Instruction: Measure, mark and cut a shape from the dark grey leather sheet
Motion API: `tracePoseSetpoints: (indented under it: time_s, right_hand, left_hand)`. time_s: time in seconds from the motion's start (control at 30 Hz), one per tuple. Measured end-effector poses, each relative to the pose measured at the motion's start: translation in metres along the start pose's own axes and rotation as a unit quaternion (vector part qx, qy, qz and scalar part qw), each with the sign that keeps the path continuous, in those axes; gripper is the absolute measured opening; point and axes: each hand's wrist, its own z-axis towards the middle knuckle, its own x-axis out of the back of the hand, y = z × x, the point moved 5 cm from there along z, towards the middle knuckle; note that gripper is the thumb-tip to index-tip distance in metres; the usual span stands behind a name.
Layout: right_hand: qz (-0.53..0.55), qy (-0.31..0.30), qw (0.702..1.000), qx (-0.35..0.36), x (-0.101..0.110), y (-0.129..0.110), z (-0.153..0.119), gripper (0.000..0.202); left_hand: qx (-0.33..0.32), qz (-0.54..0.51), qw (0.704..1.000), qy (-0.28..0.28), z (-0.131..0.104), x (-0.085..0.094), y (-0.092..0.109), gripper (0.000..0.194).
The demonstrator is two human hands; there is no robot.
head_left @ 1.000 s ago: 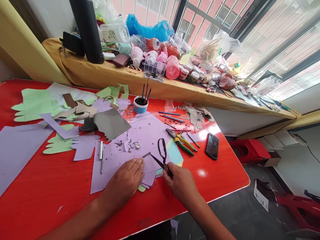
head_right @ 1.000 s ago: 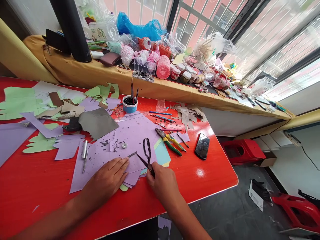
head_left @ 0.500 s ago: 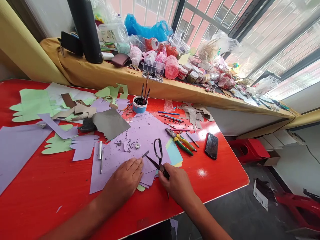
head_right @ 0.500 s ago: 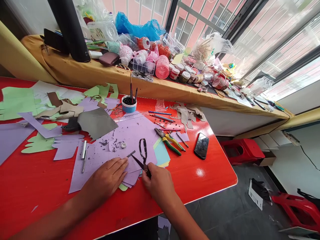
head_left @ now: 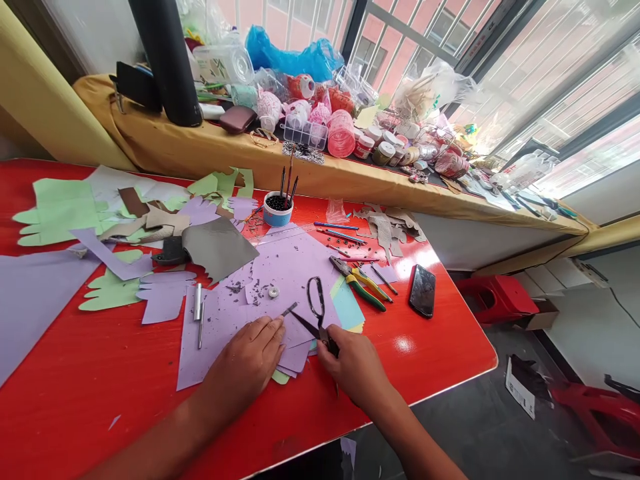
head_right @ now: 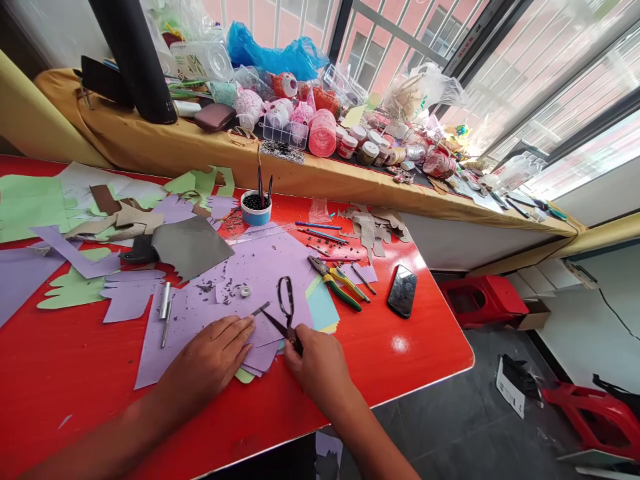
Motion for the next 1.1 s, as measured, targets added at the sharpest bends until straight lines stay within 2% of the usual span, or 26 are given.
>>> tracePoseSetpoints:
  time_s: [0.17, 0.27, 0.4, 0.53, 0.67, 0.77, 0.87, 1.0, 1.1]
  right_hand:
    - [0.020, 0.026, 0.999, -0.018, 0.011, 0.014, 0.001, 0.023]
    - [0.062, 0.007, 0.998, -0.002, 0.007, 0.007, -0.003, 0.025]
    - [0.050, -0.030, 0.998, -0.009, -0.004, 0.001, -0.002, 0.026]
    - [0.025, -0.002, 0.999, -0.030, 0.003, 0.011, 0.002, 0.025]
    - [0.058, 0.000, 0.998, -0.008, 0.011, 0.006, -0.002, 0.025]
    - [0.062, -0.019, 0.998, 0.007, 0.006, -0.004, -0.004, 0.026]
    - [0.052, -0.030, 0.998, -0.007, -0.002, -0.001, 0.001, 0.027]
    - [0.049, 0.019, 0.998, -0.028, 0.005, 0.015, 0.007, 0.027]
    - [0.102, 0.020, 0.994, -0.014, 0.011, 0.016, 0.004, 0.031]
  left_hand:
    - [-0.004, 0.008, 1.000, 0.006, 0.001, 0.001, 0.001, 0.035]
    - [-0.002, 0.009, 1.000, 0.006, 0.001, 0.000, 0.001, 0.036]
    - [0.000, -0.003, 1.000, 0.002, 0.001, 0.001, 0.000, 0.035]
    - [0.001, -0.005, 1.000, -0.005, 0.002, 0.002, 0.001, 0.034]
    - [0.002, -0.005, 1.000, -0.005, 0.002, 0.001, 0.000, 0.035]
    - [-0.002, -0.003, 1.000, -0.002, 0.001, 0.000, 0.000, 0.036]
    - [-0.003, 0.001, 1.000, -0.007, 0.001, 0.001, 0.000, 0.036]
    - [0.007, -0.008, 1.000, -0.018, 0.000, -0.001, 0.000, 0.034]
    - [0.013, -0.022, 1.000, -0.011, -0.002, -0.004, 0.000, 0.033]
